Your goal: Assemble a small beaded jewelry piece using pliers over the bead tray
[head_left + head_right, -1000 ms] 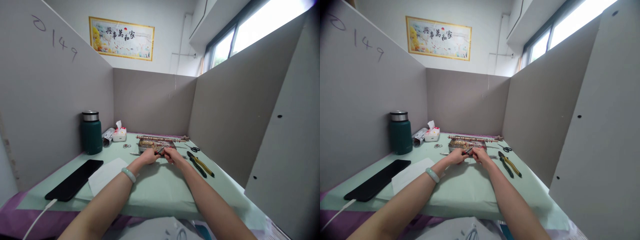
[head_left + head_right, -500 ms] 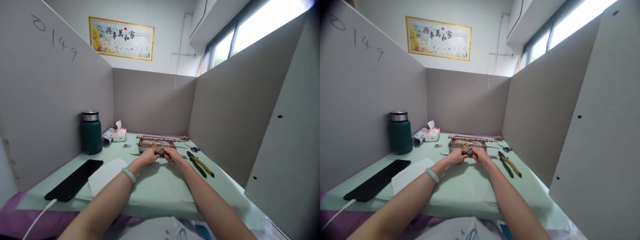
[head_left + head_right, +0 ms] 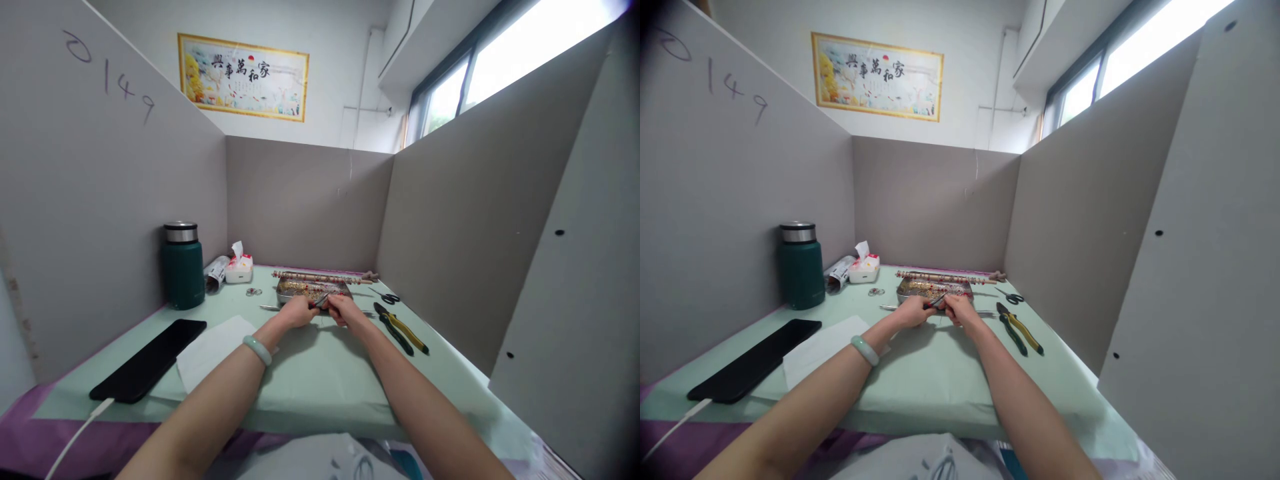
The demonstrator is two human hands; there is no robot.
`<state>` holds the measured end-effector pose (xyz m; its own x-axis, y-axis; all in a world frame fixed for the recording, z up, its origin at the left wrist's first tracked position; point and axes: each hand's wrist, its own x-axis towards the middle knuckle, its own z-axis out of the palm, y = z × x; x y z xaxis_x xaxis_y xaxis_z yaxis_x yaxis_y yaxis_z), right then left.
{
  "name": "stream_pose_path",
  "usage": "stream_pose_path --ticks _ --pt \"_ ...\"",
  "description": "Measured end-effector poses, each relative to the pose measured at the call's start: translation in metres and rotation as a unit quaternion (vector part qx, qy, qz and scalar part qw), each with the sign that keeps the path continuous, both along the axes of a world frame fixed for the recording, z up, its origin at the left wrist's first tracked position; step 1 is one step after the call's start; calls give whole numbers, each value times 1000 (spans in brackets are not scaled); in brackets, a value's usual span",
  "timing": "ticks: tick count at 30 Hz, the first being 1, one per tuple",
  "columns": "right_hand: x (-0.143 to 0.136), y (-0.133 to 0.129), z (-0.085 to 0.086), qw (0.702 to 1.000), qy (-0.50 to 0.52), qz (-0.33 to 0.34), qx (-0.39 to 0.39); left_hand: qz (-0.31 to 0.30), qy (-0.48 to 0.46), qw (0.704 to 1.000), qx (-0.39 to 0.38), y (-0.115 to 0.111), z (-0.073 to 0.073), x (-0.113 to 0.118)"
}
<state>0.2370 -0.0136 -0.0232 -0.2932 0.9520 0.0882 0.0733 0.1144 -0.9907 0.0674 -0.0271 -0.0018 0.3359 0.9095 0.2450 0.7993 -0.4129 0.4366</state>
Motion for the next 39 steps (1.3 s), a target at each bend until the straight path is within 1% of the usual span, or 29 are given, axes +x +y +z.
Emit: stream_pose_path --ticks 6,14,22,25,29,31,35,39 --pt "-1 0 0 1000 -14 -9 -3 1 11 1000 10 4 -2 -1" --pt "0 0 -1 1000 -1 -7 11 -5 10 1000 29 9 -8 -1" --pt "0 1 -1 1000 8 -2 11 -13 7 999 28 9 -7 -1" --pt "-1 -1 1 1000 13 0 16 -18 -20 1000 4 9 -8 -1" --pt "-1 -5 4 999 26 11 21 -32 -81 993 -76 11 -9 -1" --pt "0 -5 5 999 36 14 21 -39 -101 990 -93 13 -10 -1" --pt "0 -3 5 999 39 8 22 -40 -105 990 -84 13 -10 0" --pt "0 -1 3 999 30 -5 25 -30 -71 995 -60 9 -7 0"
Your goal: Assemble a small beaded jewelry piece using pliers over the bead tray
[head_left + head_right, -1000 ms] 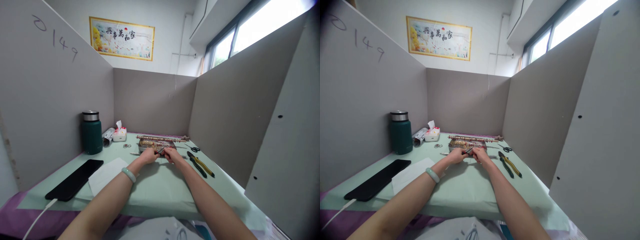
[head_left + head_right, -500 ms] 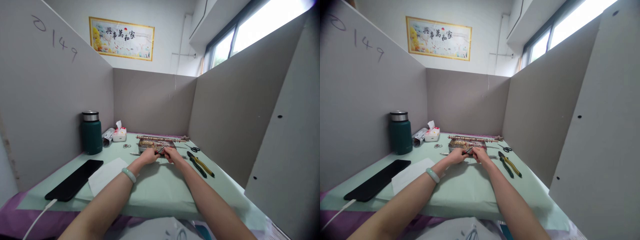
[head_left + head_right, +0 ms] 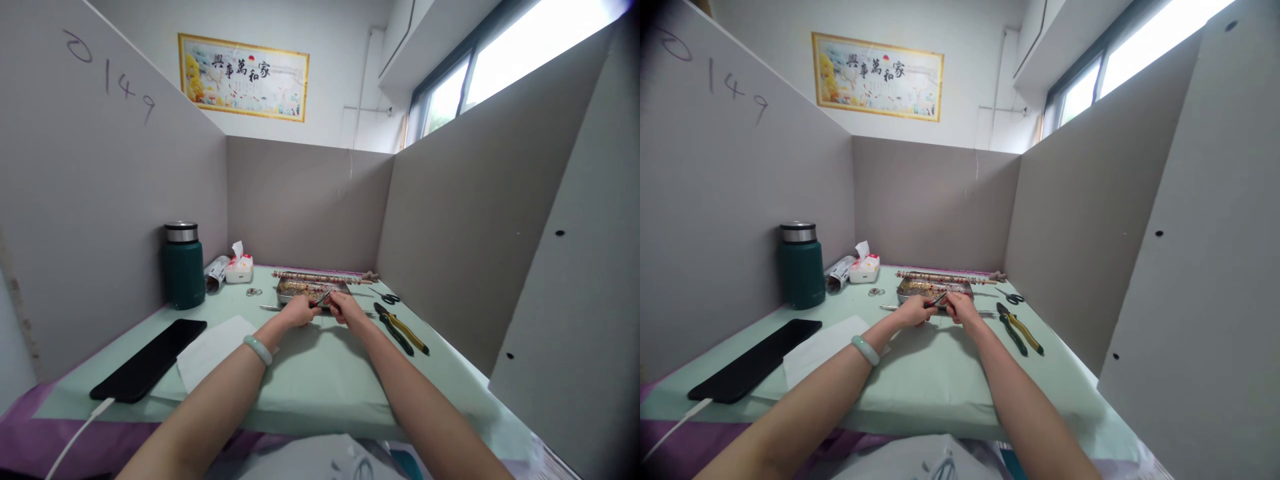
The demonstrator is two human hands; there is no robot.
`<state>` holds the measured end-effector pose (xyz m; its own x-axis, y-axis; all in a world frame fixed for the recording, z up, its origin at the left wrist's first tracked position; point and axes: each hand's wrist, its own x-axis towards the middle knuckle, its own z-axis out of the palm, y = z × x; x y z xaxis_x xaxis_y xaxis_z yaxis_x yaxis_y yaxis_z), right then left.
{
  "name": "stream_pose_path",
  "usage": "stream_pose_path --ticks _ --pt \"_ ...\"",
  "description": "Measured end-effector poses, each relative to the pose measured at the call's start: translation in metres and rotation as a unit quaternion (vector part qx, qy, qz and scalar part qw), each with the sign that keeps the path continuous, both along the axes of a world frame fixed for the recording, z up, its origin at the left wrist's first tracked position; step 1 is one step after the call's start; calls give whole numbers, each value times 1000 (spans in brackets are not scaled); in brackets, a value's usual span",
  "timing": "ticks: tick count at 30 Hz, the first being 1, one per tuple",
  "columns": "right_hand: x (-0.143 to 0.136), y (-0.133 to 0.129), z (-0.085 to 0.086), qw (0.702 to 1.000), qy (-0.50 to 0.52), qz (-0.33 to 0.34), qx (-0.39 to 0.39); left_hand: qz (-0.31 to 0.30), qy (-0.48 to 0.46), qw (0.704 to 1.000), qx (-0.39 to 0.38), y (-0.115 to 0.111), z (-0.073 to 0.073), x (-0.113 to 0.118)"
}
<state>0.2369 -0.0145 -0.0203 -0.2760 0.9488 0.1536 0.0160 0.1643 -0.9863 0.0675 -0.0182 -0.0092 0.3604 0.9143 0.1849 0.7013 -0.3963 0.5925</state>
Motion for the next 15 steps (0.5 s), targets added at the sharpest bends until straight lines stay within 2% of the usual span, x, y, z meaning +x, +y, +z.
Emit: stream_pose_path --ticks 6,15 --pt "-1 -1 0 1000 -9 -10 3 18 42 998 36 -8 7 1" --pt "0 0 -1 1000 6 -14 15 12 46 998 48 -6 5 1"
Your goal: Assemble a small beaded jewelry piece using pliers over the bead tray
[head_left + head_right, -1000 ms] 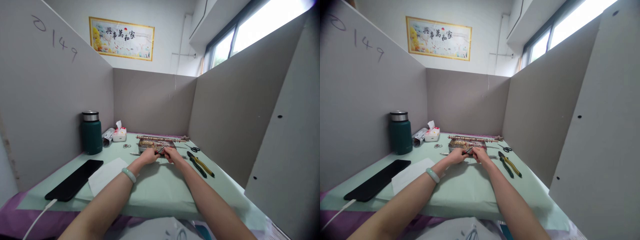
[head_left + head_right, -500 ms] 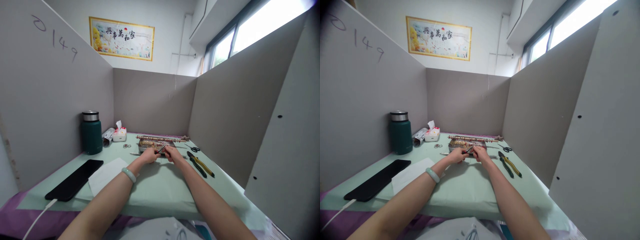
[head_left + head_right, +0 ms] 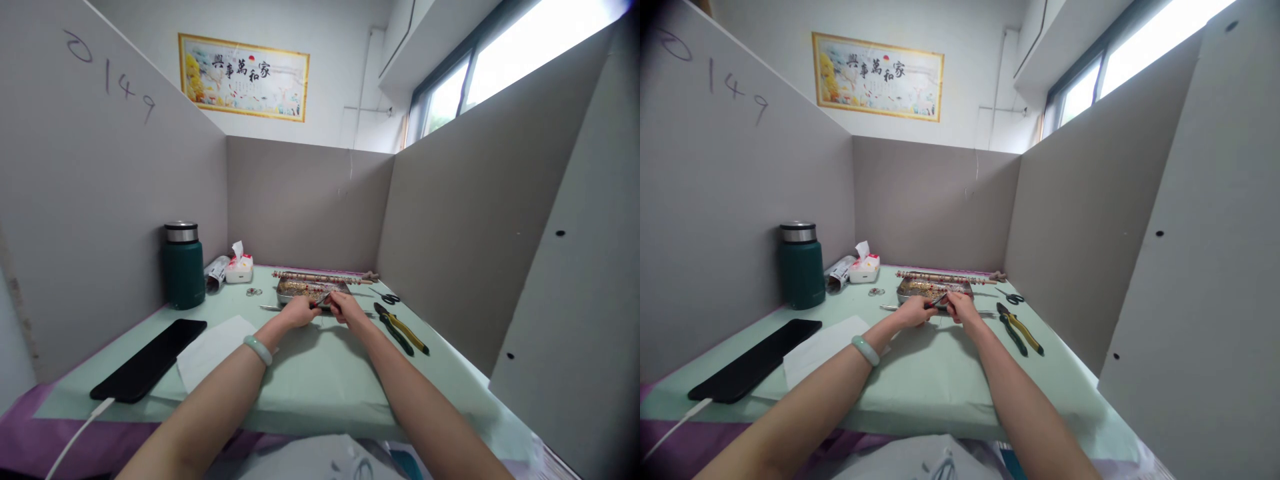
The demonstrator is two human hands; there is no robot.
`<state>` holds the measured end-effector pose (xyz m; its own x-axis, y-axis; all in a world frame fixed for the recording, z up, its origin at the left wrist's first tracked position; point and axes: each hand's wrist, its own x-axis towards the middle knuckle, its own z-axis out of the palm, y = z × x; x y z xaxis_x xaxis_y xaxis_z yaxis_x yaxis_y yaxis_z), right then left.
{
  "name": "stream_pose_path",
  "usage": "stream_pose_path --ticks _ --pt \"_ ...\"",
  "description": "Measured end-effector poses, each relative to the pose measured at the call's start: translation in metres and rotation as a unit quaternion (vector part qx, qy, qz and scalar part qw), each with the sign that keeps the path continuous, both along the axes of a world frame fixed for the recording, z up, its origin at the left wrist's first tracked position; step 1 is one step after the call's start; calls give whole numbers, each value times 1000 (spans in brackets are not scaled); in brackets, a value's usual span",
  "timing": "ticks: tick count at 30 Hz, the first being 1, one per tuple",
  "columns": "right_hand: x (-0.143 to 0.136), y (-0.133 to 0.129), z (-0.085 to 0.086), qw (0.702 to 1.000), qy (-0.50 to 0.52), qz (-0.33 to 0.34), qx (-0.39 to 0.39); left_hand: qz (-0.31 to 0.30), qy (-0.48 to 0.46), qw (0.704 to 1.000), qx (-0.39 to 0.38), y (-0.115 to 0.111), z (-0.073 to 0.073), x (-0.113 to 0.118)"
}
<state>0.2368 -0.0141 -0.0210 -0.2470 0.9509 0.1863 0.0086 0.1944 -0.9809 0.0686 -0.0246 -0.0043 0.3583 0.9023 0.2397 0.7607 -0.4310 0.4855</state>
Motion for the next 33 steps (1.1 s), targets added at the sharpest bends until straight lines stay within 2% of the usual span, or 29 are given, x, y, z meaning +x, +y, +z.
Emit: stream_pose_path --ticks 15,33 --pt "-3 -2 2 999 -30 -39 11 17 21 1000 3 1 0 0" --pt "-3 6 -4 995 -57 -68 49 11 9 1000 -7 2 -1 0"
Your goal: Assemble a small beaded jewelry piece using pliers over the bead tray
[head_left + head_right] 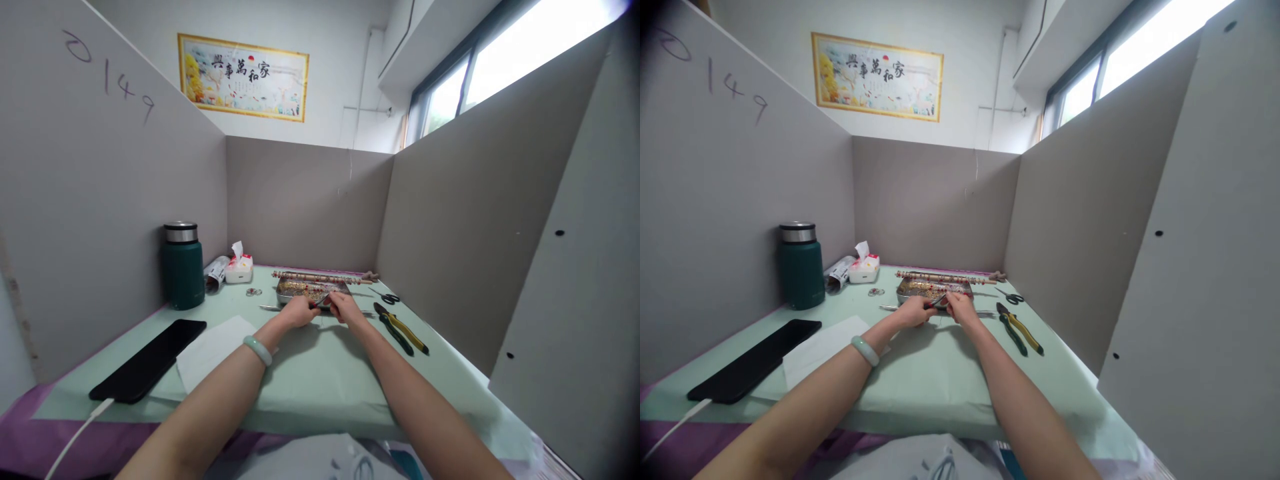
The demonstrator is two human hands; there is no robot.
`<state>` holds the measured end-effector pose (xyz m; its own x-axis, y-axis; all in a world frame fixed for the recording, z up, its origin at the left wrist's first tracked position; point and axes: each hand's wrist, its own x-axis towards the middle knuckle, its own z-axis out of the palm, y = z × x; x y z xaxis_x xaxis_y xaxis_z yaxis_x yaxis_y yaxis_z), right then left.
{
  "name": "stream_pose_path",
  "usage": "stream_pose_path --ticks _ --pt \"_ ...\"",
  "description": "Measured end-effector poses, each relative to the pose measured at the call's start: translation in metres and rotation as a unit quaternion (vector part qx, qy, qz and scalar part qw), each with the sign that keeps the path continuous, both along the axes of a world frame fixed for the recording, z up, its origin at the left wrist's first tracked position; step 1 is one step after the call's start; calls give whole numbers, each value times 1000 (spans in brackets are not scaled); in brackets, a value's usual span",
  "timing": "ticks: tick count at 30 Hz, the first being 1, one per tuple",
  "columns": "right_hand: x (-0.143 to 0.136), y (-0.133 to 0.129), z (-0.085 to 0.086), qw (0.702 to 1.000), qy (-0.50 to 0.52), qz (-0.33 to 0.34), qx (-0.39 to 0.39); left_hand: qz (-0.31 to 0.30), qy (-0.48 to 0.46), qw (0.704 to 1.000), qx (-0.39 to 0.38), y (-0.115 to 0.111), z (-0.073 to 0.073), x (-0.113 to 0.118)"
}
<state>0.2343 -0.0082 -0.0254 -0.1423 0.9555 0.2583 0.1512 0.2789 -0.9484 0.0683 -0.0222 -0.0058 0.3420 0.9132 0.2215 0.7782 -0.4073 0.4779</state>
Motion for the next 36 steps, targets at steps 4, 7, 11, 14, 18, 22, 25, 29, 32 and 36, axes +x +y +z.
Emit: stream_pose_path --ticks 4,7,11,14,18,22,25,29,32,36 --pt "0 2 -1 1000 -3 -3 12 0 -2 1000 -1 1 -1 0" --pt "0 3 -2 1000 -11 -6 21 2 -5 1000 0 0 -1 0" --pt "0 3 -3 999 -20 -12 28 1 -3 1000 -9 1 -2 0" --pt "0 3 -2 999 -24 -12 27 -9 -9 1000 -9 3 -3 0" --pt "-1 0 0 1000 -12 -7 22 -16 -42 998 -34 7 -6 -1" --pt "-2 -2 3 1000 10 11 9 -23 -83 994 -68 7 -5 -2" --pt "-2 -4 5 1000 20 16 0 -34 -105 990 -86 5 -2 -3" --pt "-1 -6 6 998 41 38 -10 -55 -127 985 -102 3 0 -3" --pt "-2 -8 7 998 53 43 -6 -57 -130 985 -102 5 -2 -2" --pt "-2 -9 8 998 50 37 3 -45 -107 990 -79 8 -5 -2"
